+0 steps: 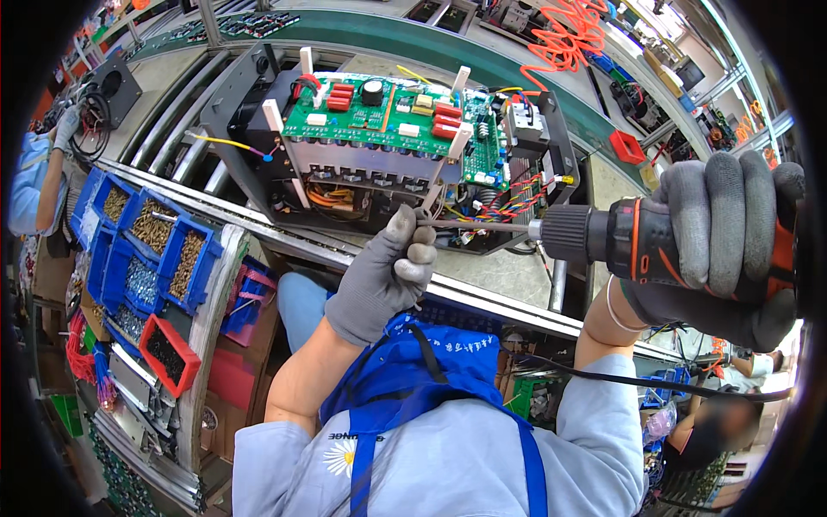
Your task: Assemble and screw internal components into a large electronic power unit at a factory station.
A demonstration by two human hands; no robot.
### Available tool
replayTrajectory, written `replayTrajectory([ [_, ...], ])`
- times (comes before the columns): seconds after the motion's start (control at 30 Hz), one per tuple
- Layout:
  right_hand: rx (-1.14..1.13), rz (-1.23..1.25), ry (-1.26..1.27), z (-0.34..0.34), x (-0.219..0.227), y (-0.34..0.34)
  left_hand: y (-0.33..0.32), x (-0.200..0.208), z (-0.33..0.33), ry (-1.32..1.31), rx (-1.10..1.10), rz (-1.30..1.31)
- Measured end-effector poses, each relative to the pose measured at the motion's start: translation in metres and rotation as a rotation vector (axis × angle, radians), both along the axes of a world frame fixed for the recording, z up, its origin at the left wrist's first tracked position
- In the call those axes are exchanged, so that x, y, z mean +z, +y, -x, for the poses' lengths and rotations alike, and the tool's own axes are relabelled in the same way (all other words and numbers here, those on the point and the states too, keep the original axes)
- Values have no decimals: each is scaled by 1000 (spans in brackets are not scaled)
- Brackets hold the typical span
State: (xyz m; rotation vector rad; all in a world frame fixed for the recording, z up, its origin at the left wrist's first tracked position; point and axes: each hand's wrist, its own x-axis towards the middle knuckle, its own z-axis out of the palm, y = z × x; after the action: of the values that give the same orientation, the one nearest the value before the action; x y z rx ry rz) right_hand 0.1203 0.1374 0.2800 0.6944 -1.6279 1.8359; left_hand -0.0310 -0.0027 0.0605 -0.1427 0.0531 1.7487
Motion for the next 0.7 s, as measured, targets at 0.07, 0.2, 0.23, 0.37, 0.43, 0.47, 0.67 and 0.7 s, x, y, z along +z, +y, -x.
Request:
replayTrajectory([
  [0.07,-18,6,12,1,-1,0,4,0,3,-14,-34,-35],
  [0.2,4,-23,207,20,-2,-1,10,2,8,317,-23,61],
  [0.23,-25,-18,190,20,1,4,10,10,8,469,-43,116],
  [0.37,-105,-167,253,30,21,30,23,-2,10,528,-185,36],
  [0.43,-560,-246,356,35,24,60,24,-21,10,459,-252,81],
  [0.47,-694,-228,180,47,25,64,23,-32,9,371,-256,97],
  [0.67,-651,-265,37,125,4,105,6,-101,9,72,-221,80],
  [0.7,-648,-280,15,131,0,110,3,-109,8,79,-203,164],
])
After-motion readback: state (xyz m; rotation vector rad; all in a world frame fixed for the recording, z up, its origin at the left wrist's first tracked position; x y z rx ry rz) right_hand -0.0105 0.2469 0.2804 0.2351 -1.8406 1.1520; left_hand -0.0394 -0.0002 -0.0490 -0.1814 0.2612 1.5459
